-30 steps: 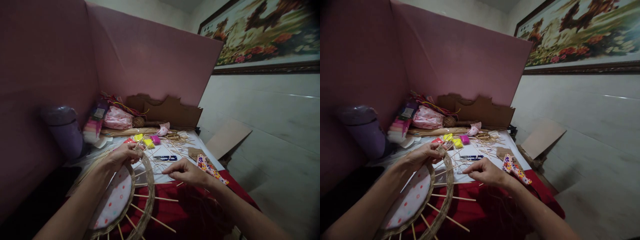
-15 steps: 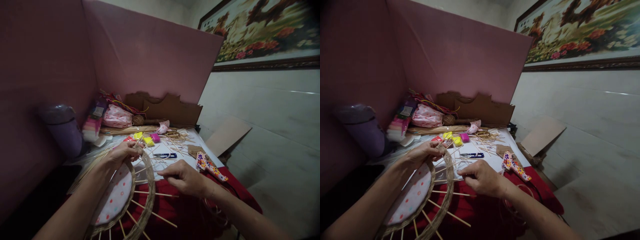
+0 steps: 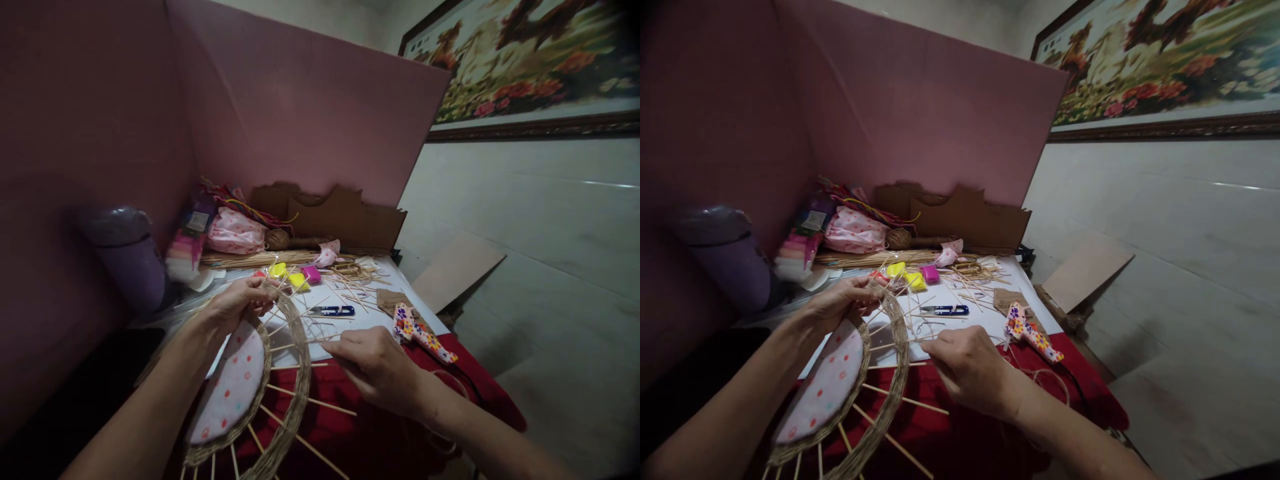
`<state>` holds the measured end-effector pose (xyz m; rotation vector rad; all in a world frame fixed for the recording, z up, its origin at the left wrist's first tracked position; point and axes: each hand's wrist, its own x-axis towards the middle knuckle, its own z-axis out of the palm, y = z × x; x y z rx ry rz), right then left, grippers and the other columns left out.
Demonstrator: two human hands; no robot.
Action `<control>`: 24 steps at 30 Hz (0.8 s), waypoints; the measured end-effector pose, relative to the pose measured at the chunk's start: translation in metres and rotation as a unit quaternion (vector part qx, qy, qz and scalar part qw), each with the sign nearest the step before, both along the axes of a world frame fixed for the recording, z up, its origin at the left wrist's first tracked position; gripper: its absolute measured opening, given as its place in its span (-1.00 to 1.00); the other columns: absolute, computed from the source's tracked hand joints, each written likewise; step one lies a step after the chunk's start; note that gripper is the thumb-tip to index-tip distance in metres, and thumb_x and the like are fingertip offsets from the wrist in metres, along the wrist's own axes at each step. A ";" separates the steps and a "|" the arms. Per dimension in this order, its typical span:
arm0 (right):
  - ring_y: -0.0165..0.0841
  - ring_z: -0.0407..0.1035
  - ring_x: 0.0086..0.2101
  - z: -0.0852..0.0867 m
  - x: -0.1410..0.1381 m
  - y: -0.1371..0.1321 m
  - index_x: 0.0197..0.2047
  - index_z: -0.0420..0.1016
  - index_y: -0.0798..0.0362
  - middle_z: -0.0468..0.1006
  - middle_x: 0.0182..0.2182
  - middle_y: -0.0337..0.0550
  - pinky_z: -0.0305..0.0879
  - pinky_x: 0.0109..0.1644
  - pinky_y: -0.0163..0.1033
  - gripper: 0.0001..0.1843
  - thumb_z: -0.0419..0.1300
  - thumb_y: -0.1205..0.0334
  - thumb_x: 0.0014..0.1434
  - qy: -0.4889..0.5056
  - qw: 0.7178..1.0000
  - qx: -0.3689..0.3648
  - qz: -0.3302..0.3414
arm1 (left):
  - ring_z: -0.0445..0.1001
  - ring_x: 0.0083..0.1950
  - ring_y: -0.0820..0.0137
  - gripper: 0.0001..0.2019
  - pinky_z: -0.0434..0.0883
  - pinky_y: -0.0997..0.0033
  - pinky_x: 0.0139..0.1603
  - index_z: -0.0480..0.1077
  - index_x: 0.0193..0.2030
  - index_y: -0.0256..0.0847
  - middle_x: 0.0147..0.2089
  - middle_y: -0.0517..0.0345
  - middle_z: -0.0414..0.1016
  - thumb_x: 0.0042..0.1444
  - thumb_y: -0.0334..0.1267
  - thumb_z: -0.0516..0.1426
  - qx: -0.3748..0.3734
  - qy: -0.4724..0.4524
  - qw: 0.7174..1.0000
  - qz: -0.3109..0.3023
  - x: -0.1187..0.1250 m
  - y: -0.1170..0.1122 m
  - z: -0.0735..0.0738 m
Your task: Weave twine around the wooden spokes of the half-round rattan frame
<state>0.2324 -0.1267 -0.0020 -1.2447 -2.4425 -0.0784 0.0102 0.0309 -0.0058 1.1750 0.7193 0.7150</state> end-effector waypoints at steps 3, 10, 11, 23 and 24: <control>-0.37 0.31 -0.50 0.003 0.010 -0.002 -0.11 0.49 0.13 0.48 -0.49 -0.14 0.02 -0.46 -0.28 -0.68 0.01 0.43 0.12 0.009 1.000 -0.002 0.019 | 0.23 -0.62 0.64 -0.84 0.10 0.68 -0.64 0.42 -0.41 -0.34 -0.57 0.24 0.35 -0.21 -0.45 0.27 -0.004 -0.010 1.000 -0.004 -0.005 0.003 0.002; -0.43 0.39 -0.43 0.004 0.029 0.004 -0.07 0.53 0.08 0.58 -0.41 -0.14 0.23 -0.36 -0.35 -0.55 -0.04 0.53 0.08 0.169 0.978 -0.092 0.078 | 0.19 -0.64 0.66 -0.80 0.13 0.68 -0.64 0.41 -0.37 -0.36 -0.57 0.25 0.33 -0.22 -0.45 0.27 -0.021 -0.046 0.998 -0.040 -0.007 0.003 0.007; -0.44 0.39 -0.44 0.001 0.028 0.006 -0.09 0.55 0.07 0.58 -0.42 -0.15 0.24 -0.36 -0.36 -0.55 -0.03 0.54 0.06 0.197 0.971 -0.106 0.086 | 0.19 -0.63 0.66 -0.80 0.13 0.69 -0.64 0.41 -0.37 -0.36 -0.57 0.25 0.32 -0.21 -0.46 0.27 -0.022 -0.051 0.998 -0.043 -0.007 0.003 0.007; -0.46 0.32 -0.52 -0.024 0.010 0.016 -0.15 0.61 0.08 0.54 -0.53 -0.15 0.20 -0.42 -0.40 -0.74 0.13 0.29 0.16 0.322 0.912 -0.230 0.109 | 0.18 -0.64 0.67 -0.84 0.16 0.70 -0.64 0.41 -0.39 -0.36 -0.57 0.24 0.33 -0.19 -0.49 0.25 -0.032 -0.067 0.996 -0.042 -0.006 0.003 0.003; -0.46 0.30 -0.53 -0.025 0.011 0.016 -0.15 0.61 0.09 0.52 -0.54 -0.15 0.18 -0.44 -0.40 -0.74 0.14 0.25 0.17 0.327 0.910 -0.231 0.110 | 0.19 -0.63 0.67 -0.83 0.16 0.70 -0.64 0.41 -0.39 -0.36 -0.56 0.23 0.34 -0.19 -0.49 0.25 -0.033 -0.067 0.996 -0.041 -0.006 0.003 0.004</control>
